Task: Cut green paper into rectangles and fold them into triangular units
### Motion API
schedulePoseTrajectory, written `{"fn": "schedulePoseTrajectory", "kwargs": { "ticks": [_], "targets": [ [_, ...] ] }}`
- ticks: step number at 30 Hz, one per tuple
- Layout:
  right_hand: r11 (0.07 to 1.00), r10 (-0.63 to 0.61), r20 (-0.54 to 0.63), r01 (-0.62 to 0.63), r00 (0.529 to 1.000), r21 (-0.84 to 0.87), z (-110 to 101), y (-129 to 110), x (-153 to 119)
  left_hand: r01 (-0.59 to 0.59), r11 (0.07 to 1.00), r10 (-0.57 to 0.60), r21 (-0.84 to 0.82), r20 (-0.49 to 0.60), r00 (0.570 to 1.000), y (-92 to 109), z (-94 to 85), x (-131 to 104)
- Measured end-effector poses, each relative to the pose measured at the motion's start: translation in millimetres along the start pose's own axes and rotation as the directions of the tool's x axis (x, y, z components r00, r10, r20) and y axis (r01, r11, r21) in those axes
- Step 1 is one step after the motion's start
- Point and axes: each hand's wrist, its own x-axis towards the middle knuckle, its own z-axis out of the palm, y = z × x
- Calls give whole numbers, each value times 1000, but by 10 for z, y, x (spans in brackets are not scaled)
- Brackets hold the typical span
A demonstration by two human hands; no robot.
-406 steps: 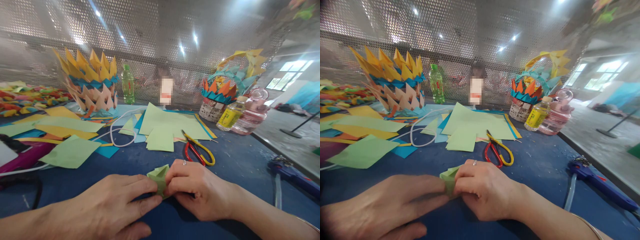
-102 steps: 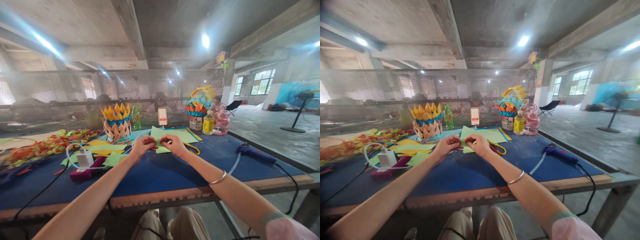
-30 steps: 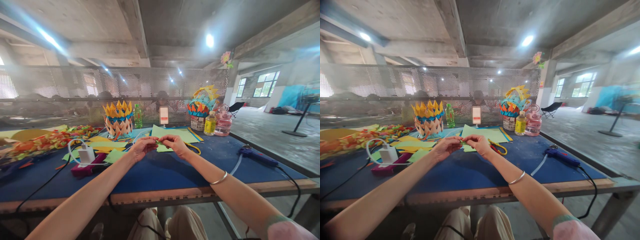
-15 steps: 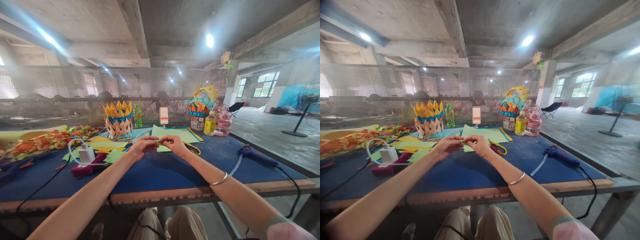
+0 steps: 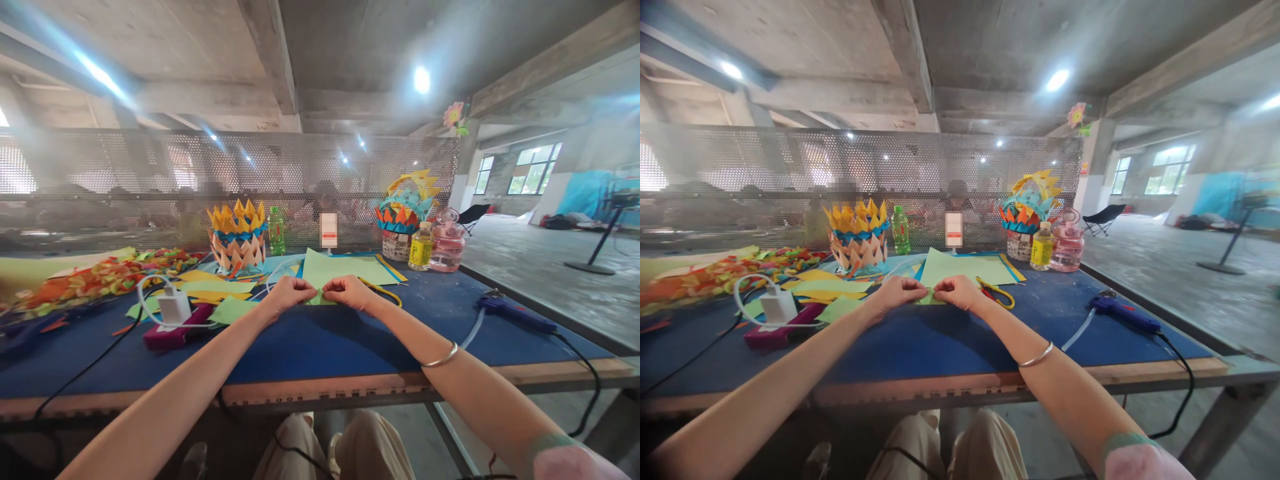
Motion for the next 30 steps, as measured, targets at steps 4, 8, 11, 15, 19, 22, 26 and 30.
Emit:
{"fn": "schedulePoseTrajectory", "kwargs": {
  "ticks": [4,8,11,15,19,22,26,30],
  "targets": [
    [993,72,158,-55,985,-106,-69,-77,-73,62,941,-118,334,152,981,26,-17,-53],
    [971,130,275,-66,953,-229,-131,-202,-151,9,860,-155,511,243,958,46,1,-79],
    [950,146,302,-48,942,-308,-155,-281,-189,-52,812,-145,581,288,947,29,18,-72],
    [918,146,283,-23,948,-395,-136,-327,-204,-142,759,-107,635,337,935,-16,29,-51],
    [887,138,251,-7,958,-462,-84,-327,-209,-230,715,-58,660,384,922,-55,38,-40],
    [869,120,220,4,968,-494,-45,-325,-234,-285,685,-22,671,410,912,-72,38,-43],
    [855,72,173,29,982,-518,3,-322,-302,-345,643,20,684,435,900,-77,24,-50],
    [847,-8,130,75,991,-526,46,-290,-363,-393,589,46,706,457,888,-58,16,-61]
  ]
}}
